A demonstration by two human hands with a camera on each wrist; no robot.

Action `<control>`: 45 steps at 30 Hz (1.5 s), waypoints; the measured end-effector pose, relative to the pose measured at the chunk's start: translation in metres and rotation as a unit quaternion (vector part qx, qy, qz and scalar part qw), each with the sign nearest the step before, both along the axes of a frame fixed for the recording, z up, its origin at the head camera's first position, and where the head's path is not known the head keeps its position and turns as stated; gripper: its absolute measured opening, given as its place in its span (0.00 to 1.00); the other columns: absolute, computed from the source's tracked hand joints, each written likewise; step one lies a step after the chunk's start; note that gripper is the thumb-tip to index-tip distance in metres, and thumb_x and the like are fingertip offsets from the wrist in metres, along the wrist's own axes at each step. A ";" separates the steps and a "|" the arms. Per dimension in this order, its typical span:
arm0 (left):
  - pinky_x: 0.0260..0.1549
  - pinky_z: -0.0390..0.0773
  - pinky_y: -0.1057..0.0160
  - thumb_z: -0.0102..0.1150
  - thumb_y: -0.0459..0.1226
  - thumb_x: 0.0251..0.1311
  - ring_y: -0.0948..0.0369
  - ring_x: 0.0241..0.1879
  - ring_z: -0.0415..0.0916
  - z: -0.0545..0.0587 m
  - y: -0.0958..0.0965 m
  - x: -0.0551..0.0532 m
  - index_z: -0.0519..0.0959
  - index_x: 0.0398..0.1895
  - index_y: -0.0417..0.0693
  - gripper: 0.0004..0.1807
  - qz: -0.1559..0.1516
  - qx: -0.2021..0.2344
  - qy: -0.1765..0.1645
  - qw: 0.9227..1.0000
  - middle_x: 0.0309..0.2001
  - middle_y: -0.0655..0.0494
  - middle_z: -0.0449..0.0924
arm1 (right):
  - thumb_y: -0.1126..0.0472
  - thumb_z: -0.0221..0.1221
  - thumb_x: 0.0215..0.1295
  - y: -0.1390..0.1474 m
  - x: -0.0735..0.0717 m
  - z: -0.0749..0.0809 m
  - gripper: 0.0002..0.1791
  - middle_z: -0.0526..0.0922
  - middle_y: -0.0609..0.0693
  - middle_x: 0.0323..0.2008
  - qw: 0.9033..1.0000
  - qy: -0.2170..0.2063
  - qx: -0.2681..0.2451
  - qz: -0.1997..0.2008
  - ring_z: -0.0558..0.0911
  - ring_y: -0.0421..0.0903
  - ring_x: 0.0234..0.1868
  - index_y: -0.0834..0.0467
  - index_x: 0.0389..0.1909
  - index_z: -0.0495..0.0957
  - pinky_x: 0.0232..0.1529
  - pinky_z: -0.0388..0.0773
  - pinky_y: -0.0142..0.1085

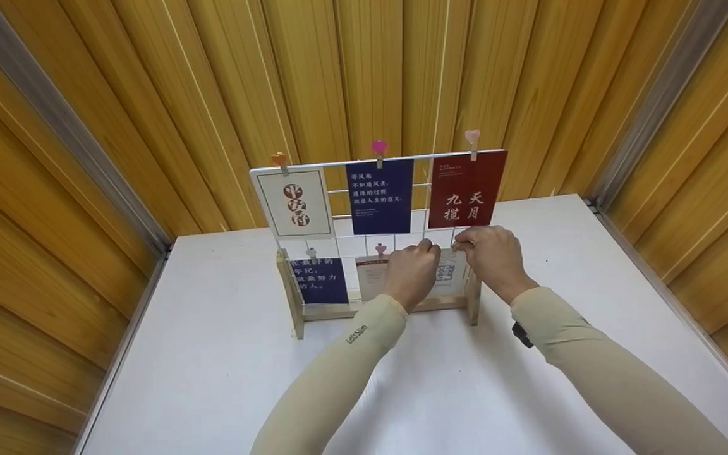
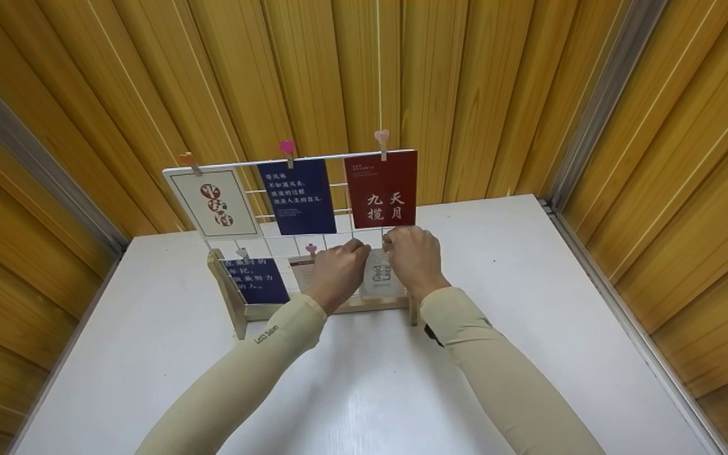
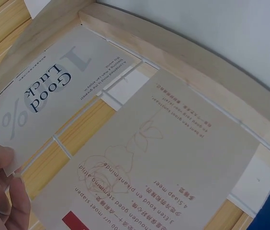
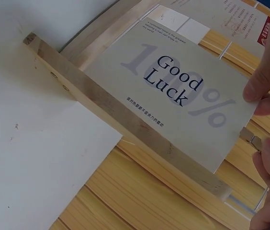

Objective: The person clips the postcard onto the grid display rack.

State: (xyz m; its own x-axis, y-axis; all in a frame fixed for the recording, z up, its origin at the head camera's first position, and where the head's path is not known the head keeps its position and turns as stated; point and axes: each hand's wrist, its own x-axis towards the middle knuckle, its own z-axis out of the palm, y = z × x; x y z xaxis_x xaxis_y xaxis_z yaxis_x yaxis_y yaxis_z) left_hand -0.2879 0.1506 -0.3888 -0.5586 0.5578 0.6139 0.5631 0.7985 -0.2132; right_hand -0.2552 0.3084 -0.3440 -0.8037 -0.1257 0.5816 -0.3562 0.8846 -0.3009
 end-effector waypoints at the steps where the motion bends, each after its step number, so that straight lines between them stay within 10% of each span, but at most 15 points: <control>1: 0.17 0.79 0.64 0.60 0.33 0.59 0.63 0.22 0.80 0.000 0.000 0.000 0.87 0.38 0.49 0.08 0.000 0.001 0.000 1.000 0.34 0.58 0.84 | 0.71 0.69 0.56 0.000 0.000 0.000 0.04 0.88 0.56 0.33 1.000 -0.001 0.000 -0.001 0.86 0.58 0.36 0.63 0.33 0.88 0.38 0.81 0.53; 45: 0.18 0.79 0.67 0.56 0.36 0.67 0.65 0.25 0.82 -0.008 0.000 -0.001 0.86 0.48 0.47 0.12 0.003 -0.034 0.035 0.999 0.38 0.56 0.85 | 0.67 0.67 0.61 0.002 -0.010 -0.009 0.06 0.87 0.59 0.34 0.999 -0.041 -0.008 -0.003 0.85 0.58 0.34 0.64 0.38 0.87 0.35 0.81 0.54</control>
